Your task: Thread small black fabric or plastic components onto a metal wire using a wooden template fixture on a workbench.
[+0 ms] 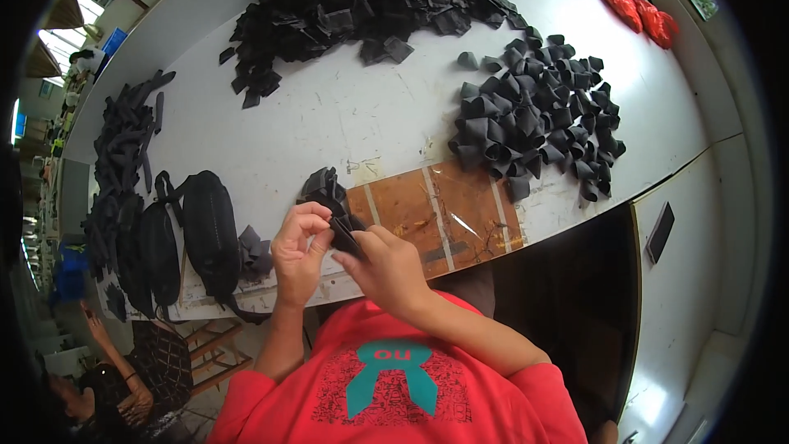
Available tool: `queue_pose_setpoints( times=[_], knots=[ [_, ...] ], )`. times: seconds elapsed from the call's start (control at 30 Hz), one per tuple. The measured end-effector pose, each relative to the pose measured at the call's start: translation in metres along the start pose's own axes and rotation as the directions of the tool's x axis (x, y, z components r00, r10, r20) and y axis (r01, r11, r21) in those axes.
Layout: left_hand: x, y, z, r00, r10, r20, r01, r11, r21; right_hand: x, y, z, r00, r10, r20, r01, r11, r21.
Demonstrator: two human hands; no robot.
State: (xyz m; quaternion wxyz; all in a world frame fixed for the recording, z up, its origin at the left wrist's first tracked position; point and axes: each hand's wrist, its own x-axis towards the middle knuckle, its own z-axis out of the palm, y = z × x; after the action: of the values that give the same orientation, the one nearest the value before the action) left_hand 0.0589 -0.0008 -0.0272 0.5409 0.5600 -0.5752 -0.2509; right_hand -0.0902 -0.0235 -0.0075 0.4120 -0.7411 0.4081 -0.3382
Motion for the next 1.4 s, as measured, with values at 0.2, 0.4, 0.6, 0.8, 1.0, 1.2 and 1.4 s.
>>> queue_pose_setpoints(
  times=[0.2,0.4,0.6,0.8,1.0,1.2,1.4],
  knots=[
    [-0.007,0.03,0.029,0.792,-0.586,0.171,0.571,0.614,-0.544,-0.005,0.022,-0.01,0.939,-0.26,-0.223,0.182,0.93,-0.32],
    [0.002,0.034,0.035,0.768,-0.597,0.231,0.626,0.627,-0.464,-0.013,0.029,-0.021,0.921,-0.367,-0.131,0.252,0.817,-0.518],
    [0.004,0.033,0.036,0.823,-0.516,0.238,0.568,0.731,-0.378,-0.013,0.007,-0.041,0.998,-0.025,-0.062,0.022,0.999,-0.047],
    [0.0,0.052,0.043,0.92,-0.322,0.225,0.349,0.933,-0.091,-0.017,0.004,-0.052,0.987,-0.053,-0.155,0.057,0.998,0.023],
    [-0.004,0.042,0.067,0.971,-0.204,-0.125,0.196,0.978,-0.076,-0.01,0.017,-0.036,0.915,-0.235,-0.329,0.089,0.91,-0.404],
    [0.01,0.055,0.046,0.678,-0.444,0.586,0.718,0.226,-0.658,-0.017,0.012,-0.065,0.856,0.494,0.154,-0.428,0.508,0.748],
    [0.001,0.055,0.075,0.996,-0.087,-0.016,0.084,0.983,-0.161,-0.015,0.007,-0.079,0.813,0.347,0.467,-0.505,0.019,0.863]
  ],
)
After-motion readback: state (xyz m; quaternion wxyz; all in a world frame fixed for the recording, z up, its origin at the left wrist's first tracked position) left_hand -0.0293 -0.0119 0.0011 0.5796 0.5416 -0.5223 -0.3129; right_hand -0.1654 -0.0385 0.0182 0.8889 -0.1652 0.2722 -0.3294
